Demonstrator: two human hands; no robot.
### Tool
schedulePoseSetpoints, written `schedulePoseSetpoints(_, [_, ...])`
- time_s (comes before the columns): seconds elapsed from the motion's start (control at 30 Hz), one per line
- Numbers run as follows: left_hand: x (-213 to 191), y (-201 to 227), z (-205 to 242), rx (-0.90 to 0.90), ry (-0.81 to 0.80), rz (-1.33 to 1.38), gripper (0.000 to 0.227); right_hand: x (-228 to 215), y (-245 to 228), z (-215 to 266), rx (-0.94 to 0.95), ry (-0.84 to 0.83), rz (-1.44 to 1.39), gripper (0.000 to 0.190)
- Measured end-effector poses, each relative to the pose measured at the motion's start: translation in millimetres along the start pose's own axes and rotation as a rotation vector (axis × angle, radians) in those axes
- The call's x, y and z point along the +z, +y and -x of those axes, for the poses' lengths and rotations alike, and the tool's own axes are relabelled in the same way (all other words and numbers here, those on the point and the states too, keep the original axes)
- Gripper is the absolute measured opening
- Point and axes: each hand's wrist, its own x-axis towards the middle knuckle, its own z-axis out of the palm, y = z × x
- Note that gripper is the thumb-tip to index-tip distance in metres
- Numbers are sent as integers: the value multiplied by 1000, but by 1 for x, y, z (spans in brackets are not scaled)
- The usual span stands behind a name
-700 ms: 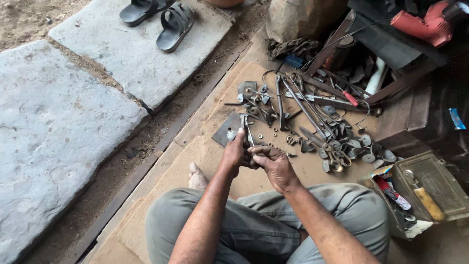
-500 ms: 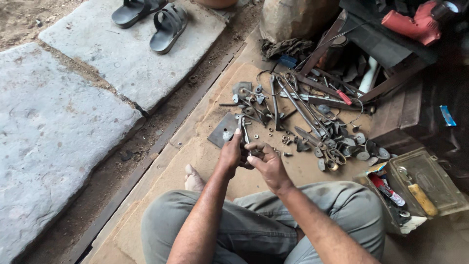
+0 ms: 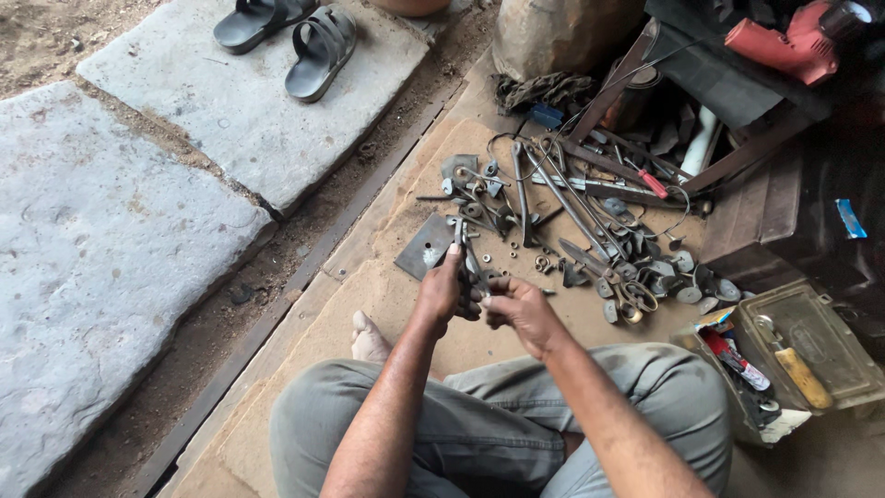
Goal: The person threads a metal rod through several washers and small circular mechanical components by hand, holding the parts over a work area on the ground.
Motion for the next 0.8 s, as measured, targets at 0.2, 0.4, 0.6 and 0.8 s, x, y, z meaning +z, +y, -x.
schedulePoseSetpoints(0.2, [2, 5, 6, -9, -77, -80, 76, -35, -16, -27, 217, -12, 336, 29])
schedulePoseSetpoints(0.4, [1, 9, 13, -39, -192, -48, 73, -71, -9, -85, 143, 22, 356, 23])
schedulePoseSetpoints(0.6, [6, 4, 15, -91, -154, -266, 70, -85, -48, -116, -19, 148, 166, 24])
schedulePoseSetpoints(0.8, [8, -1, 11, -133, -24, -403, 73, 1, -113, -72, -272, 188, 205, 15])
